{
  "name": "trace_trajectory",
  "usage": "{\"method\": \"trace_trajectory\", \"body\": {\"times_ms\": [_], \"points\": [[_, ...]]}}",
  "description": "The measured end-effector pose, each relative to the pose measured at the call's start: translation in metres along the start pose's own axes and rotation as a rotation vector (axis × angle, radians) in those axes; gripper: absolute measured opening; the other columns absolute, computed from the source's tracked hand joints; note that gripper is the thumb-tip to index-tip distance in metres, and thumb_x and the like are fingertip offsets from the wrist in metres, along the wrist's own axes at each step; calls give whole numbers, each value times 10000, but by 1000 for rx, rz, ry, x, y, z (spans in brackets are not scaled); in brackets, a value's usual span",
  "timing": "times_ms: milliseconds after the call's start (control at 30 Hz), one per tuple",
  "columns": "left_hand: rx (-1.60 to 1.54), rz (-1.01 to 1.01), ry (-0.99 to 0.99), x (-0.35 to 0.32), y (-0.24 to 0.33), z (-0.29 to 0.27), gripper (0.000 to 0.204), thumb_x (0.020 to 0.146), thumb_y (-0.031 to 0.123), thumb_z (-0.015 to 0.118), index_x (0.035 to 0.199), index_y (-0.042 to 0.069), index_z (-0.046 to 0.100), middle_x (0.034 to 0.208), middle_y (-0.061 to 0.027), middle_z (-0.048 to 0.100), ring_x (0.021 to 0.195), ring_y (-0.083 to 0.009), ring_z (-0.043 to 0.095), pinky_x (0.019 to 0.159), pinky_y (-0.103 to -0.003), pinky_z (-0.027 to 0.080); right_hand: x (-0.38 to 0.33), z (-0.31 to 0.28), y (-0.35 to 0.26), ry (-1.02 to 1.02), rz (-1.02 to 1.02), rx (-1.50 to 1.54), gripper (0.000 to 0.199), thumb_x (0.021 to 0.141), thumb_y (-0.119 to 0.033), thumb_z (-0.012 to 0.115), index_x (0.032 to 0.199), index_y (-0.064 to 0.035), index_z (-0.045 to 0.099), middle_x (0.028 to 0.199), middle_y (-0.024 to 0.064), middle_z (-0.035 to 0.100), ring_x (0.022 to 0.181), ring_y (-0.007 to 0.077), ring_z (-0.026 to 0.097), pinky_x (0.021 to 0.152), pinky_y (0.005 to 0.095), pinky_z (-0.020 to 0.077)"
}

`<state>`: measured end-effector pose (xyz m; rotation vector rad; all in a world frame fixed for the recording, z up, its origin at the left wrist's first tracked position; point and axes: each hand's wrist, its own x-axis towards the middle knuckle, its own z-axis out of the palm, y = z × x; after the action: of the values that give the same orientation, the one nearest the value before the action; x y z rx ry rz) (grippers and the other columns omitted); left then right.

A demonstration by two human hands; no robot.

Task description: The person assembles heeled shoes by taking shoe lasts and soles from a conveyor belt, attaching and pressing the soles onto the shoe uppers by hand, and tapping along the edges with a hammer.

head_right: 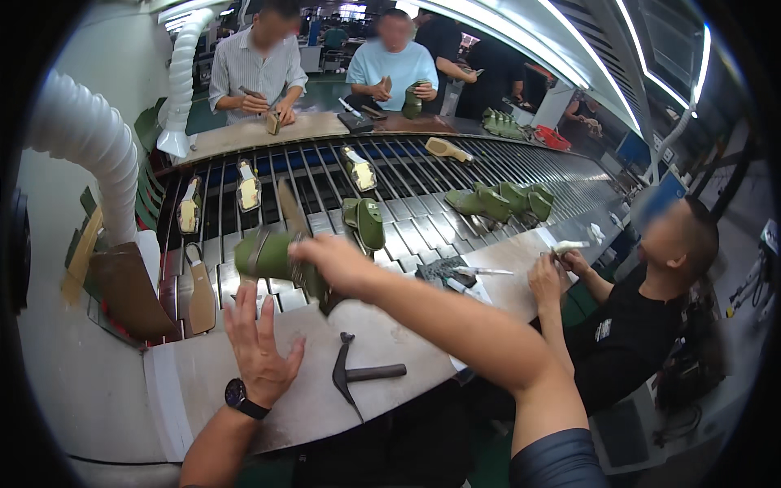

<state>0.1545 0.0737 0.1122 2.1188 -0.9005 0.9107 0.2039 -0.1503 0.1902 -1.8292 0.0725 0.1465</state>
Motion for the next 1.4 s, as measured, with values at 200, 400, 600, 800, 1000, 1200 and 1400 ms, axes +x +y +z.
{"method": "trace_trajectory", "body": {"times_ms": [200, 400, 600, 800, 1000, 1200, 1400], "points": [[144, 114, 28, -54, -3, -69, 613, 745, 190, 895, 1274, 39, 626, 1091, -103, 693, 1046, -299, 691, 1138, -590, 411, -163, 92, 62, -382, 148, 700, 529, 1113, -472, 492, 1426, -45, 509, 1004, 159, 735, 714, 196, 728, 602, 309, 543], [-749, -684, 90, -83, -27, -124, 372, 914, 104, 792, 1230, -24, 643, 1115, -71, 698, 1003, -189, 667, 923, -344, 531, -132, 172, 117, 122, 31, 537, 332, 1104, -306, 582, 1139, 11, 672, 869, 64, 683, 789, 151, 695, 705, 307, 578], [-1065, -970, 111, -158, -48, -118, 517, 1007, 274, 686, 1403, -22, 536, 1266, -96, 662, 1116, -188, 653, 998, -346, 526, -118, 120, 135, 453, -234, -256, 475, 914, -209, 787, 1281, 46, 625, 840, 209, 725, 671, 310, 725, 673, 426, 573], [-1073, -1018, 162, -132, -32, -110, 463, 1020, 293, 673, 1348, -20, 582, 1159, -76, 694, 997, -148, 676, 899, -311, 556, -94, 83, 126, 520, -362, 107, 396, 1061, -268, 633, 1277, 63, 614, 1088, 166, 726, 981, 257, 726, 856, 359, 586], [-1066, -1056, 160, -138, -28, -119, 425, 1018, 297, 685, 1293, -15, 598, 1120, -82, 702, 935, -138, 690, 847, -295, 569, -137, 131, 118, 54, -217, 126, 480, 1091, -385, 587, 858, 15, 712, 670, 33, 633, 599, 95, 569, 578, 249, 461], [-1073, -1043, 234, -127, -16, -117, 465, 982, 273, 688, 1313, -41, 596, 1155, -100, 704, 1003, -157, 684, 912, -317, 550, -130, 134, 119, 101, -127, 120, 481, 1024, -338, 700, 681, -2, 659, 592, -6, 568, 570, 65, 448, 535, 270, 357], [-1143, -631, 150, -75, 1, -109, 492, 908, 202, 747, 1317, -36, 614, 1212, -112, 712, 1086, -175, 676, 953, -315, 520, -156, 129, 118, 420, -565, -302, 189, 931, -120, 759, 1006, 32, 677, 1088, 210, 699, 987, 313, 704, 893, 375, 542]]}}
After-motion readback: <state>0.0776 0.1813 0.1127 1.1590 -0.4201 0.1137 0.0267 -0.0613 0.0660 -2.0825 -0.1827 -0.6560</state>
